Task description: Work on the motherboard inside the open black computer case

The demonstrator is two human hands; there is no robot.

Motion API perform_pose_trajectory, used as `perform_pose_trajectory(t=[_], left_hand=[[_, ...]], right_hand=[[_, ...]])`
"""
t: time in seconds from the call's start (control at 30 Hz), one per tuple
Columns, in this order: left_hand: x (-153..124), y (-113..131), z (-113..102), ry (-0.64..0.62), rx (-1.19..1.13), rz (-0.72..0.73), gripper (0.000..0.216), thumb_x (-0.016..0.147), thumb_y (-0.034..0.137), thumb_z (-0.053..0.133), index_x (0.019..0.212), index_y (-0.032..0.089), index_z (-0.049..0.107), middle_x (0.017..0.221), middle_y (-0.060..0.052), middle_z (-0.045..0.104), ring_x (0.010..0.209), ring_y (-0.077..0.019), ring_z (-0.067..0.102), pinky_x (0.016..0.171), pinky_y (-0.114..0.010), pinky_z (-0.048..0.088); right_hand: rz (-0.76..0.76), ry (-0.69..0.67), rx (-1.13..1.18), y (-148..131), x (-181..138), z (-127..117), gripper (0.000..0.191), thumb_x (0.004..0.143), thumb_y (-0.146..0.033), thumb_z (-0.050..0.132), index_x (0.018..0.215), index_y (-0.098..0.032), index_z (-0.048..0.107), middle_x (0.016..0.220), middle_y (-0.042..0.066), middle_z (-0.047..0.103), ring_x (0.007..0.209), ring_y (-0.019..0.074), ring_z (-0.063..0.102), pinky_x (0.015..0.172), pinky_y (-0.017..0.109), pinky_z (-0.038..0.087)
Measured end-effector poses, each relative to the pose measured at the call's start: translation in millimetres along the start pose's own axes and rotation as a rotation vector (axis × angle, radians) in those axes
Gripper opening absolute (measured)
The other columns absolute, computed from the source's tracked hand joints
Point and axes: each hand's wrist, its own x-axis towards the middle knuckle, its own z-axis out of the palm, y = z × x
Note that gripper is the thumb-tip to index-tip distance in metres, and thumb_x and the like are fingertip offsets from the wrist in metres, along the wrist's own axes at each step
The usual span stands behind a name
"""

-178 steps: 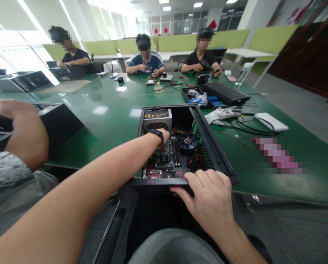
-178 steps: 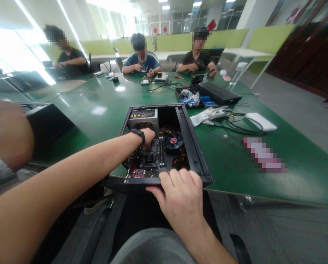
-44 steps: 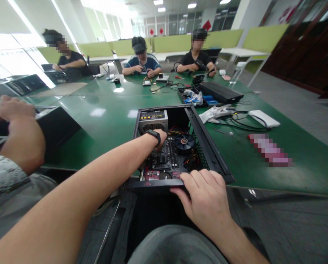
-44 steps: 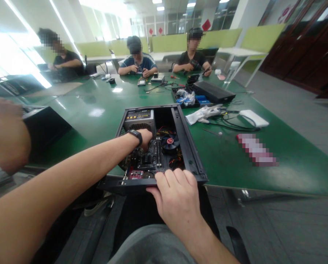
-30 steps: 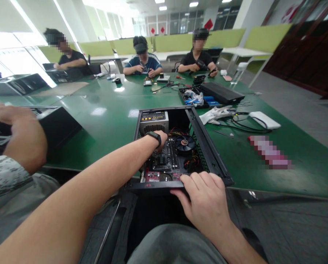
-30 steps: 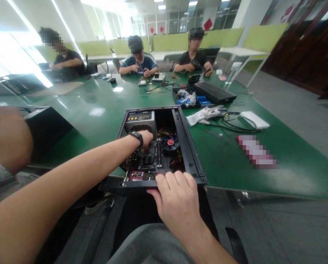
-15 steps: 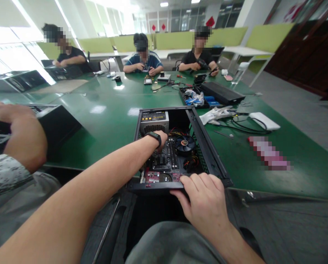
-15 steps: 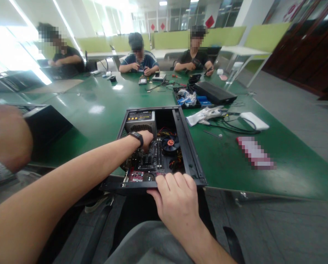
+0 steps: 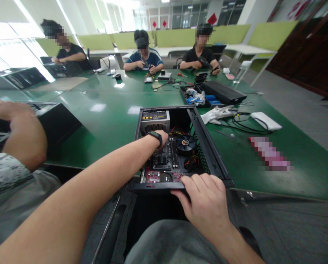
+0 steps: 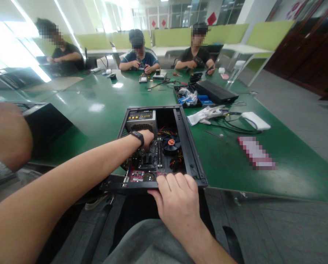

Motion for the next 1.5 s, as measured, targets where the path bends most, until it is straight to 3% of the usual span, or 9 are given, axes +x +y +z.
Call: perform_pose_trajectory(t=[0.2, 0.53, 0.87, 1.03, 1.2, 1.37, 1.5], left_hand=[[-1.6, 2.2, -0.8, -0.009, 0.035, 0.010, 0.067, 0.052, 0.032, 0.091, 0.112, 0.010, 0.075, 0.113, -0.020, 0.073, 0.104, -0.0313, 0.069, 0.088, -0.032, 0.055], [6.2, -2.5, 6.1, 0.011, 0.044, 0.024, 0.058, 0.056, 0.032, 0.086, 0.109, 0.010, 0.076, 0.109, -0.019, 0.074, 0.100, -0.0308, 0.070, 0.081, -0.030, 0.055], [-3.3, -16.9, -6.5, 0.306, -0.064, 0.080, 0.035, 0.063, 0.041, 0.075, 0.088, 0.017, 0.077, 0.090, -0.010, 0.076, 0.087, -0.0233, 0.070, 0.073, -0.026, 0.051], [-14.4, -40.4, -33.6, 0.554, -0.190, 0.037, 0.028, 0.069, 0.035, 0.068, 0.087, 0.016, 0.074, 0.086, -0.008, 0.075, 0.081, -0.0209, 0.068, 0.070, -0.027, 0.048], [-31.0, -68.0, -57.3, 0.806, -0.362, -0.029, 0.027, 0.068, 0.032, 0.068, 0.089, 0.015, 0.070, 0.084, -0.006, 0.073, 0.077, -0.0189, 0.065, 0.071, -0.028, 0.048], [-38.3, -84.0, -61.1, 0.962, -0.535, -0.094, 0.024, 0.068, 0.029, 0.068, 0.089, 0.017, 0.068, 0.083, -0.005, 0.073, 0.077, -0.0174, 0.064, 0.072, -0.028, 0.048], [-40.6, -88.7, -57.3, 1.010, -0.604, -0.111, 0.023, 0.069, 0.030, 0.069, 0.088, 0.018, 0.068, 0.083, -0.005, 0.074, 0.076, -0.0170, 0.064, 0.072, -0.028, 0.048]], right_hand=[[-0.001, 0.013, 0.003, 0.6, 0.1, 0.1, 0.020, 0.092, -0.040, 0.060, 0.098, -0.021, 0.061, 0.079, 0.002, 0.058, 0.079, 0.0206, 0.043, 0.078, 0.038, 0.028], [0.003, 0.005, 0.008, 0.1, 0.8, -0.3, 0.020, 0.092, -0.040, 0.060, 0.099, -0.022, 0.060, 0.079, 0.002, 0.056, 0.079, 0.0209, 0.043, 0.078, 0.039, 0.028], [0.045, -0.001, -0.001, 4.1, 10.5, 3.9, 0.020, 0.092, -0.042, 0.059, 0.096, -0.023, 0.060, 0.079, 0.001, 0.057, 0.081, 0.0209, 0.044, 0.080, 0.038, 0.028], [0.012, -0.060, -0.092, 30.4, 50.8, 19.8, 0.027, 0.093, -0.049, 0.056, 0.095, -0.023, 0.061, 0.085, 0.004, 0.059, 0.087, 0.0224, 0.047, 0.082, 0.038, 0.028], [-0.009, -0.056, -0.168, 64.7, 112.2, 52.1, 0.034, 0.092, -0.053, 0.056, 0.097, -0.020, 0.061, 0.091, 0.007, 0.061, 0.093, 0.0241, 0.047, 0.084, 0.038, 0.027], [0.014, -0.052, -0.218, 96.7, 185.9, 94.6, 0.040, 0.091, -0.056, 0.055, 0.103, -0.019, 0.060, 0.098, 0.010, 0.062, 0.098, 0.0246, 0.048, 0.087, 0.038, 0.031], [0.063, -0.068, -0.273, 118.0, 247.3, 123.9, 0.043, 0.092, -0.054, 0.055, 0.113, -0.018, 0.060, 0.113, 0.008, 0.060, 0.107, 0.0225, 0.054, 0.095, 0.043, 0.041]])
